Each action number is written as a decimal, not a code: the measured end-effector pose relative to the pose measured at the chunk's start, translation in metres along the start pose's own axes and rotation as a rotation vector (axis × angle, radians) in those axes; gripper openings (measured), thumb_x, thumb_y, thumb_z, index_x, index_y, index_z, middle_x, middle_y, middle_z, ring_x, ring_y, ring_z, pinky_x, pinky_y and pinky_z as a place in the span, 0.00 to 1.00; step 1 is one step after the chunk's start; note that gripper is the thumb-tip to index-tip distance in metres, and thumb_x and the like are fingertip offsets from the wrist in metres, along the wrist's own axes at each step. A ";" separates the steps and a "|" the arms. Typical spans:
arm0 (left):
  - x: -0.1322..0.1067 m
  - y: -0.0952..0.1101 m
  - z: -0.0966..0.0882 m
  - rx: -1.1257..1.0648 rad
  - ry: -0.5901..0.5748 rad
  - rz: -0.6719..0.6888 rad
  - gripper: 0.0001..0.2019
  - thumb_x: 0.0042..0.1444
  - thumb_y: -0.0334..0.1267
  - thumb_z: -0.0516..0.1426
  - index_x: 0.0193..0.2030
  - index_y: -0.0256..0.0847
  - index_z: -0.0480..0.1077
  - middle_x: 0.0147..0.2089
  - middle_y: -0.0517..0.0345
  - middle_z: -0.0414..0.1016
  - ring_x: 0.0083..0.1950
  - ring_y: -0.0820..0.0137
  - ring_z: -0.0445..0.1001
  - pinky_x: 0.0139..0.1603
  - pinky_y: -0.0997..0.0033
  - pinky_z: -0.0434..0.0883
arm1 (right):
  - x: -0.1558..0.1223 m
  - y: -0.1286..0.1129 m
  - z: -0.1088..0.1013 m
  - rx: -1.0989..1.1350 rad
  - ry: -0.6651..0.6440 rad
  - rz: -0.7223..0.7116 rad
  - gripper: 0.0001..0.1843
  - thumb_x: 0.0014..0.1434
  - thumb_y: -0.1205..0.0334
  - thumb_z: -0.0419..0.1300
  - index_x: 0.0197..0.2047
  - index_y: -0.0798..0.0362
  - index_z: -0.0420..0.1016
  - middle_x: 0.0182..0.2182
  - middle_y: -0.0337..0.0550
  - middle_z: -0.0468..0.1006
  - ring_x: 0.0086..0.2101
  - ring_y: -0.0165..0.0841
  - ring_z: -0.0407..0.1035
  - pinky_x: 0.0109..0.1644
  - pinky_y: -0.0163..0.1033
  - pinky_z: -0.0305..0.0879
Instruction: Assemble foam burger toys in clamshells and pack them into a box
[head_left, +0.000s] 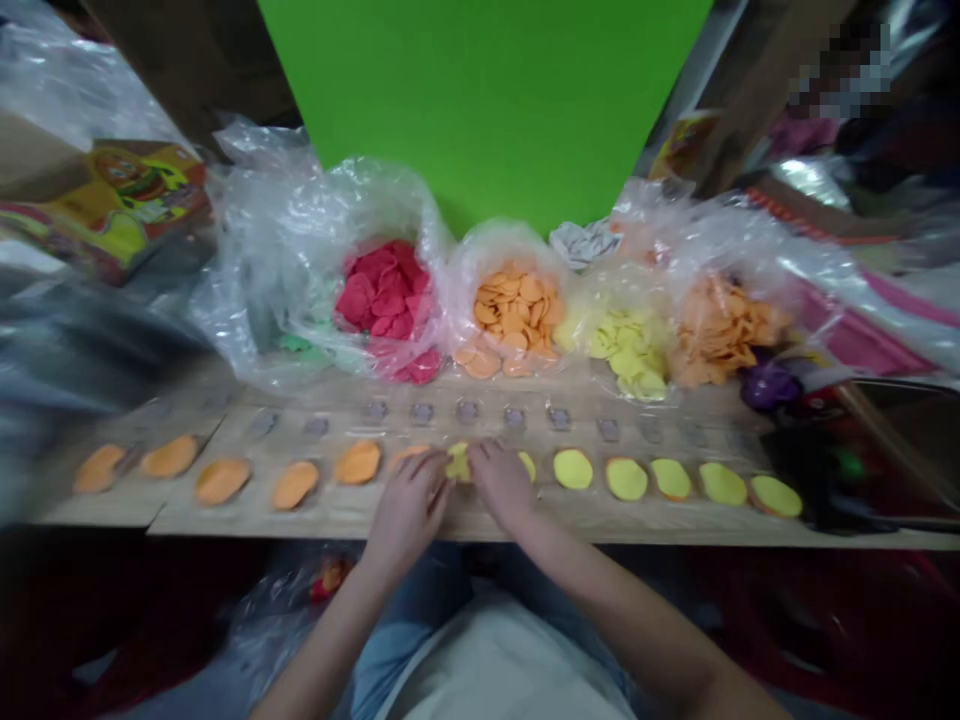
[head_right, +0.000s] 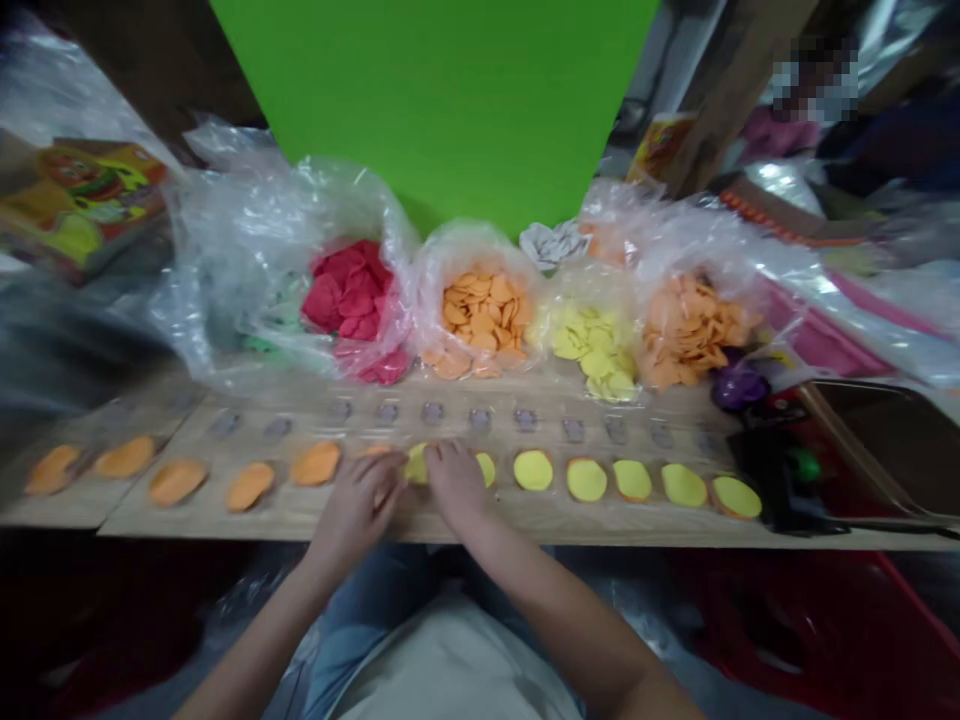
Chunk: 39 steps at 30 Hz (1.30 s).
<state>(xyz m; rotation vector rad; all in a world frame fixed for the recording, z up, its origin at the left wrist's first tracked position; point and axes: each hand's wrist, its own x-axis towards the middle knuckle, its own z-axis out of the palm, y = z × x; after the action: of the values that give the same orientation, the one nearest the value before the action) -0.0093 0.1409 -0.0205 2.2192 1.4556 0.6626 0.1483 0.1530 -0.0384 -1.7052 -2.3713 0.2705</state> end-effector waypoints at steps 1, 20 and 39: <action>-0.003 0.001 0.003 0.070 -0.032 0.082 0.15 0.57 0.39 0.49 0.49 0.39 0.67 0.53 0.47 0.69 0.55 0.61 0.66 0.55 0.57 0.63 | 0.000 -0.002 0.000 -0.022 -0.010 -0.002 0.08 0.58 0.70 0.51 0.40 0.56 0.70 0.37 0.47 0.72 0.41 0.38 0.64 0.44 0.41 0.62; 0.113 0.113 0.039 0.029 -0.130 0.493 0.16 0.56 0.31 0.49 0.50 0.46 0.66 0.54 0.54 0.68 0.56 0.66 0.64 0.55 0.63 0.65 | 0.038 0.323 -0.141 -0.051 0.132 0.605 0.20 0.57 0.70 0.46 0.53 0.61 0.63 0.41 0.52 0.73 0.42 0.34 0.66 0.45 0.36 0.59; 0.248 0.166 0.105 0.480 -0.344 0.714 0.07 0.54 0.26 0.51 0.36 0.35 0.69 0.36 0.48 0.73 0.42 0.61 0.70 0.45 0.61 0.62 | 0.037 0.260 -0.074 -0.172 0.000 0.646 0.31 0.55 0.60 0.55 0.60 0.56 0.53 0.42 0.57 0.70 0.34 0.35 0.69 0.36 0.37 0.62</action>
<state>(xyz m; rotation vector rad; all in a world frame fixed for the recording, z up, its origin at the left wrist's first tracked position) 0.2594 0.3003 0.0300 3.0654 0.6717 0.0911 0.3940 0.2715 -0.0344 -2.5117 -1.8108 0.1602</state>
